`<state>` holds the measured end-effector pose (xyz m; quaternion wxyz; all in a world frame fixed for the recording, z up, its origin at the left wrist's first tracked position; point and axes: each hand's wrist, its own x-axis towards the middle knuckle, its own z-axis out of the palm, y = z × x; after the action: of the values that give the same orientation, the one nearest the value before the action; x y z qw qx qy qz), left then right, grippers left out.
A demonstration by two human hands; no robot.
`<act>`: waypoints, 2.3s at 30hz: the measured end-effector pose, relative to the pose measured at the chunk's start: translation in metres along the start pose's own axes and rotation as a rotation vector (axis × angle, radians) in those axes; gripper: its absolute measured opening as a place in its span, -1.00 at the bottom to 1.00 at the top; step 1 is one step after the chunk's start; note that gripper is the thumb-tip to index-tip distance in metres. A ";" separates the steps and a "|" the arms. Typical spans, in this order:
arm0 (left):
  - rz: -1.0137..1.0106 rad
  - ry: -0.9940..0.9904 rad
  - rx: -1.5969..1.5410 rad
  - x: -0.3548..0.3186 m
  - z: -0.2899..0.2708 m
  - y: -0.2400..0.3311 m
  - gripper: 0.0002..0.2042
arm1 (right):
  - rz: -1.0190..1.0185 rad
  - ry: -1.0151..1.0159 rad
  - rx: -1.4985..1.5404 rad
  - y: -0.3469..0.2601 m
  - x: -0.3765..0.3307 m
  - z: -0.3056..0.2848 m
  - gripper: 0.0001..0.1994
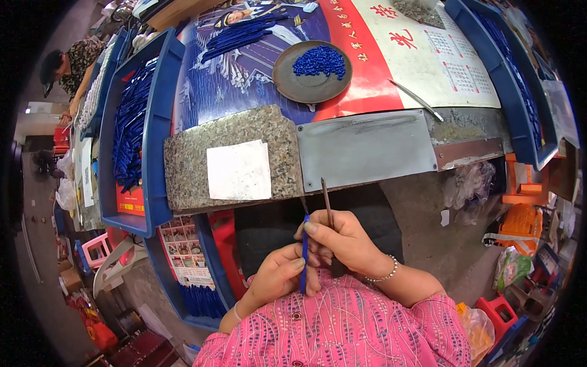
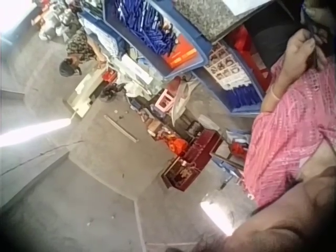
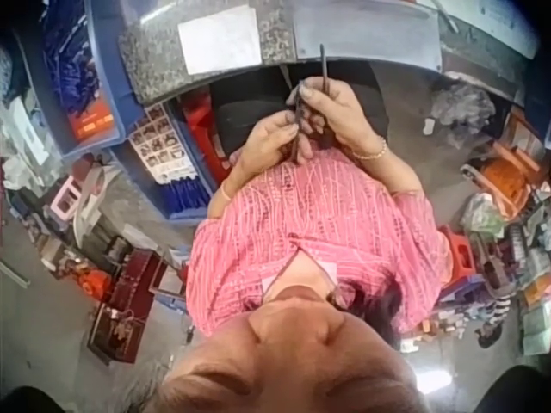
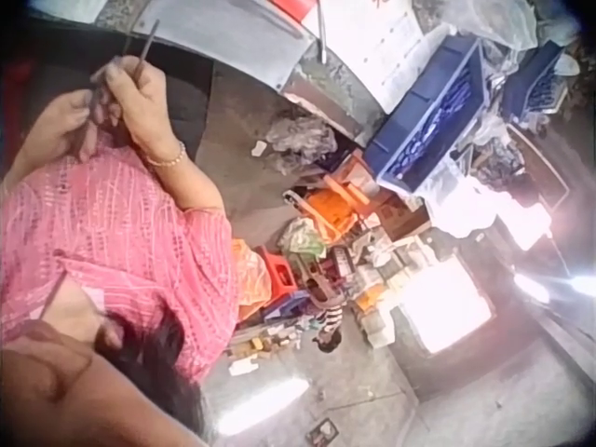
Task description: The person is assembling and inspecting small blue plastic pen components using a thin metal tool at a workstation.
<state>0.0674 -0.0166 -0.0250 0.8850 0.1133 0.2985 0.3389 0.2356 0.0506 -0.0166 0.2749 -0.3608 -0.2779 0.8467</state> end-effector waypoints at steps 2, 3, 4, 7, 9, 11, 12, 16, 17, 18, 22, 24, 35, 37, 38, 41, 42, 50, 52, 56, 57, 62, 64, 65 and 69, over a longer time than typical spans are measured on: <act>0.025 0.056 0.093 0.000 0.006 0.004 -0.80 | -0.002 0.013 -0.082 0.001 -0.001 0.001 -0.82; 0.050 0.112 0.187 0.000 0.010 0.006 -0.81 | 0.000 0.013 -0.082 0.002 -0.001 0.000 -0.82; 0.051 0.116 0.186 0.000 0.013 0.008 -0.81 | 0.000 0.016 -0.064 0.003 0.000 -0.002 -0.83; 0.083 0.191 0.358 -0.001 0.021 0.011 -0.81 | -0.013 0.068 -0.015 0.001 0.001 -0.002 -0.83; 0.082 0.239 0.438 -0.001 0.023 0.013 -0.81 | -0.059 0.108 0.029 0.001 0.002 -0.004 -0.80; 0.072 0.254 0.465 -0.001 0.024 0.012 -0.80 | -0.058 0.121 0.024 0.000 0.001 -0.003 -0.80; 0.063 0.266 0.493 -0.001 0.024 0.012 -0.80 | -0.059 0.134 0.019 -0.001 0.002 -0.003 -0.79; 0.053 0.271 0.456 -0.002 0.023 0.012 -0.80 | -0.031 0.136 0.012 0.000 0.003 -0.004 -0.79; 0.043 0.262 0.459 -0.002 0.022 0.013 -0.80 | -0.022 0.136 0.007 0.000 0.003 -0.005 -0.78; 0.034 0.252 0.462 -0.002 0.022 0.014 -0.79 | -0.013 0.136 0.003 0.000 0.003 -0.005 -0.78; 0.021 0.252 0.399 -0.001 0.023 0.015 -0.80 | -0.008 0.132 0.005 0.000 0.003 -0.004 -0.77; -0.001 0.243 0.389 0.001 0.023 0.017 -0.82 | 0.011 0.129 -0.052 -0.002 0.003 -0.002 -0.78; 0.018 0.227 0.381 0.000 0.021 0.018 -0.77 | 0.050 0.055 -0.077 -0.002 0.003 -0.001 -0.81; 0.012 0.232 0.398 0.000 0.020 0.017 -0.76 | 0.052 0.062 -0.083 -0.001 0.003 -0.001 -0.82; 0.007 0.244 0.373 0.001 0.019 0.016 -0.75 | 0.034 0.043 -0.110 0.000 0.003 -0.002 -0.82; 0.001 0.262 0.366 0.004 0.017 0.016 -0.74 | 0.011 0.034 -0.151 0.002 0.004 -0.002 -0.82; 0.000 0.266 0.384 0.005 0.016 0.016 -0.73 | 0.005 0.046 -0.166 0.003 0.005 -0.002 -0.83; -0.002 0.226 0.381 0.001 0.017 0.016 -0.74 | 0.044 0.042 -0.148 0.002 0.007 -0.003 -0.82; -0.004 0.213 0.357 0.001 0.017 0.016 -0.74 | 0.056 0.040 -0.128 0.001 0.008 -0.004 -0.82; -0.012 0.187 0.314 0.003 0.016 0.015 -0.75 | 0.054 0.038 -0.100 0.003 0.008 -0.006 -0.82; -0.024 0.174 0.287 0.004 0.016 0.016 -0.75 | 0.054 0.043 -0.088 0.003 0.007 -0.007 -0.81; -0.021 0.173 0.251 0.002 0.016 0.015 -0.75 | 0.064 0.082 -0.084 0.003 0.009 -0.002 -0.80; -0.024 0.168 0.234 0.003 0.015 0.015 -0.75 | 0.066 0.095 -0.074 0.003 0.008 -0.003 -0.80; -0.024 0.164 0.245 0.004 0.015 0.015 -0.75 | 0.065 0.060 -0.058 0.003 0.008 -0.005 -0.81; -0.043 0.176 0.254 0.004 0.016 0.016 -0.76 | 0.059 0.040 -0.049 0.003 0.007 -0.005 -0.82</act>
<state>0.0707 -0.0022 -0.0081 0.8410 0.1877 0.4178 0.2880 0.2340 0.0549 -0.0244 0.2462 -0.3922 -0.2823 0.8401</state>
